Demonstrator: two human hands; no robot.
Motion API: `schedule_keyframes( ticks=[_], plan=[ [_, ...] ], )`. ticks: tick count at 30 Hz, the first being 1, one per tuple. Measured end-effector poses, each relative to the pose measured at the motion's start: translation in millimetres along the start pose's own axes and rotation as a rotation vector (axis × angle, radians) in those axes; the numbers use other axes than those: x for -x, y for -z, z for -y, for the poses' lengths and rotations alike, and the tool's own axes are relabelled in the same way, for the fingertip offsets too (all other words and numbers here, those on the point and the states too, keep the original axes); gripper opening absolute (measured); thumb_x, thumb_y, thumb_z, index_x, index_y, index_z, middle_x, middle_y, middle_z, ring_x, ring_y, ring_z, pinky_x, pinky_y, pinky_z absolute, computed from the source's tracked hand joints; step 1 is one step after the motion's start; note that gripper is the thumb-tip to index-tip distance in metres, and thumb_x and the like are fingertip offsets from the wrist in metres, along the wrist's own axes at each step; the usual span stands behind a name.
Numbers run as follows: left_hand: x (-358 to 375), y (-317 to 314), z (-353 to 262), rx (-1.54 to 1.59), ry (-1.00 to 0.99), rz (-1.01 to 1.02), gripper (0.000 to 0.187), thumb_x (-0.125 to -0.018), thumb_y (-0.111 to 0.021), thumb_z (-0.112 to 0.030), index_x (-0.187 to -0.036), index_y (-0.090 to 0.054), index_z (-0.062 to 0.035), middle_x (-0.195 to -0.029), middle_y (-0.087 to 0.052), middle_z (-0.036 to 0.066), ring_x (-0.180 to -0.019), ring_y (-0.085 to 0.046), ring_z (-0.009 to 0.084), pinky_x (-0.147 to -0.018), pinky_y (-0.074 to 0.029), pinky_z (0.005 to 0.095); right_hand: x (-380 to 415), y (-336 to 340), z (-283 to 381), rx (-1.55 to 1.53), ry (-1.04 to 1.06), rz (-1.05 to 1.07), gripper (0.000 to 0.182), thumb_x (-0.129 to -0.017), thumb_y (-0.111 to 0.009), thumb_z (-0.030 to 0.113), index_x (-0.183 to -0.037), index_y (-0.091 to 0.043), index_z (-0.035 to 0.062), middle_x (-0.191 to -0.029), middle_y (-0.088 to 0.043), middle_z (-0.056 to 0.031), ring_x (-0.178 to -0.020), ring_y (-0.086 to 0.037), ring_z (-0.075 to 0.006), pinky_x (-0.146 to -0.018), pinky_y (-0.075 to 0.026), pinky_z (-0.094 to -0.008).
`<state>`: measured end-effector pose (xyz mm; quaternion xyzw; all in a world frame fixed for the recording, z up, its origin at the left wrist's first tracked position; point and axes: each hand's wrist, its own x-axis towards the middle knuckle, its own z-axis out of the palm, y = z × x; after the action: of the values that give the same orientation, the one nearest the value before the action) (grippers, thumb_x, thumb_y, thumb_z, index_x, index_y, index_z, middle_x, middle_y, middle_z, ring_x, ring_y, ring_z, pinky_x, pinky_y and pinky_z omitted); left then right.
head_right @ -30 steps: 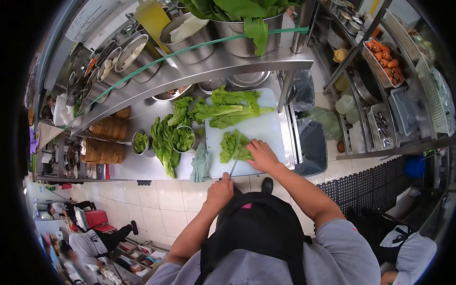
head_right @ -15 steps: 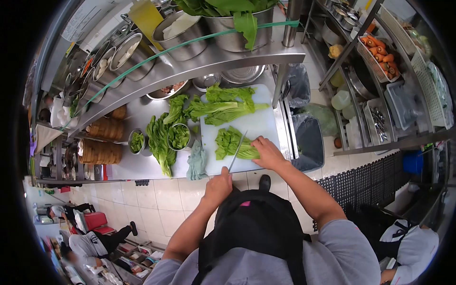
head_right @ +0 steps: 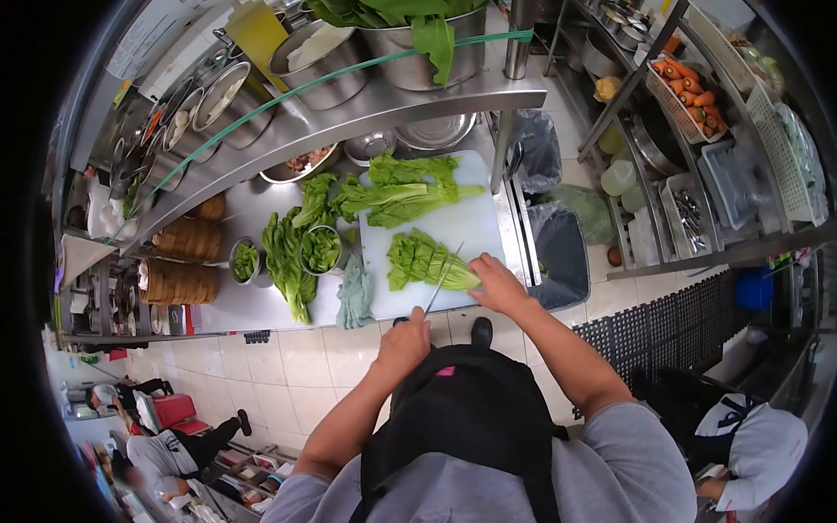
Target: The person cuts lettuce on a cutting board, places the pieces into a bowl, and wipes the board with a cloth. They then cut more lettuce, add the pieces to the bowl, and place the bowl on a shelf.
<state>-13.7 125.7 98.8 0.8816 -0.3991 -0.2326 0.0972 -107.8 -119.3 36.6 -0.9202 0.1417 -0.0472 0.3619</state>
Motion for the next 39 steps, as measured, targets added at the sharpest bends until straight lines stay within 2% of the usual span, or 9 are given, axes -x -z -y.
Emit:
schedule_keyframes(
  ticks=[5, 12, 16, 22, 25, 27, 31, 35, 39],
  plan=[
    [-14, -57, 6, 0.015, 0.023, -0.014, 0.026, -0.105, -0.054, -0.029, -0.114, -0.051, -0.0036, -0.075, -0.072, 0.024, -0.072, -0.073, 0.0459, -0.064, -0.060, 0.0566, 1, -16, -8, 0.029, 0.064, -0.013, 0.046, -0.079, -0.084, 0.012, -0.116, -0.058, 0.0042, -0.110, -0.060, -0.0167, -0.107, -0.062, -0.0407, -0.092, -0.053, -0.0471],
    [-6, -10, -4, 0.035, -0.031, 0.017, 0.027, -0.105, -0.055, -0.027, -0.114, -0.050, -0.0021, -0.075, -0.070, 0.029, -0.072, -0.072, 0.0488, -0.065, -0.058, 0.0604, 10, -10, -4, -0.044, -0.055, -0.056, 0.035, -0.081, -0.081, 0.009, -0.108, -0.059, 0.0040, -0.106, -0.061, -0.0170, -0.102, -0.063, -0.0412, -0.087, -0.053, -0.0495],
    [5, -38, -2, 0.011, -0.022, 0.116, 0.026, -0.105, -0.054, -0.027, -0.112, -0.050, -0.0022, -0.076, -0.070, 0.029, -0.072, -0.072, 0.0485, -0.065, -0.057, 0.0610, 10, -20, -8, -0.027, -0.036, -0.067, 0.030, -0.081, -0.081, 0.009, -0.103, -0.061, 0.0027, -0.102, -0.062, -0.0161, -0.098, -0.065, -0.0407, -0.085, -0.054, -0.0492],
    [-34, -53, -6, 0.085, -0.098, -0.038, 0.026, -0.105, -0.054, -0.027, -0.111, -0.049, -0.0020, -0.075, -0.069, 0.030, -0.072, -0.070, 0.0509, -0.065, -0.056, 0.0622, 6, -11, 1, 0.071, -0.018, -0.029, 0.030, -0.078, -0.081, 0.010, -0.101, -0.062, 0.0029, -0.104, -0.062, -0.0165, -0.102, -0.064, -0.0407, -0.088, -0.053, -0.0500],
    [-27, -22, 6, 0.122, -0.044, -0.002, 0.026, -0.105, -0.054, -0.027, -0.111, -0.048, -0.0024, -0.073, -0.068, 0.030, -0.072, -0.069, 0.0527, -0.065, -0.055, 0.0631, 5, -6, -1, 0.050, -0.009, 0.058, 0.029, -0.078, -0.078, 0.009, -0.100, -0.061, 0.0038, -0.105, -0.061, -0.0164, -0.104, -0.063, -0.0402, -0.088, -0.053, -0.0498],
    [-16, 0, 21, 0.129, 0.041, -0.115, 0.026, -0.105, -0.055, -0.027, -0.110, -0.048, -0.0024, -0.074, -0.068, 0.031, -0.072, -0.067, 0.0546, -0.066, -0.054, 0.0642, 9, -15, -8, 0.004, 0.006, 0.031, 0.028, -0.078, -0.076, 0.009, -0.102, -0.062, 0.0042, -0.105, -0.060, -0.0160, -0.104, -0.062, -0.0398, -0.088, -0.053, -0.0494],
    [0, 14, 59, 0.072, 0.146, -0.159, 0.028, -0.106, -0.054, -0.029, -0.114, -0.049, -0.0029, -0.078, -0.070, 0.032, -0.075, -0.070, 0.0533, -0.069, -0.055, 0.0633, 14, -18, -6, 0.037, 0.083, 0.035, 0.033, -0.080, -0.072, 0.010, -0.112, -0.065, 0.0066, -0.105, -0.060, -0.0160, -0.102, -0.063, -0.0392, -0.087, -0.054, -0.0487],
    [9, 13, 74, 0.061, 0.227, -0.150, 0.029, -0.106, -0.054, -0.030, -0.114, -0.048, -0.0022, -0.080, -0.069, 0.034, -0.078, -0.068, 0.0557, -0.071, -0.054, 0.0637, 7, -14, -2, 0.037, 0.068, 0.069, 0.034, -0.079, -0.072, 0.010, -0.112, -0.067, 0.0074, -0.105, -0.061, -0.0160, -0.101, -0.063, -0.0395, -0.087, -0.054, -0.0490],
    [13, 7, 73, 0.097, 0.256, -0.177, 0.030, -0.106, -0.055, -0.030, -0.115, -0.049, -0.0024, -0.081, -0.069, 0.034, -0.079, -0.068, 0.0559, -0.072, -0.054, 0.0647, -2, -10, -1, 0.066, 0.066, 0.221, 0.022, -0.078, -0.071, 0.010, -0.099, -0.070, 0.0064, -0.102, -0.061, -0.0161, -0.100, -0.064, -0.0392, -0.086, -0.054, -0.0491]
  ],
)
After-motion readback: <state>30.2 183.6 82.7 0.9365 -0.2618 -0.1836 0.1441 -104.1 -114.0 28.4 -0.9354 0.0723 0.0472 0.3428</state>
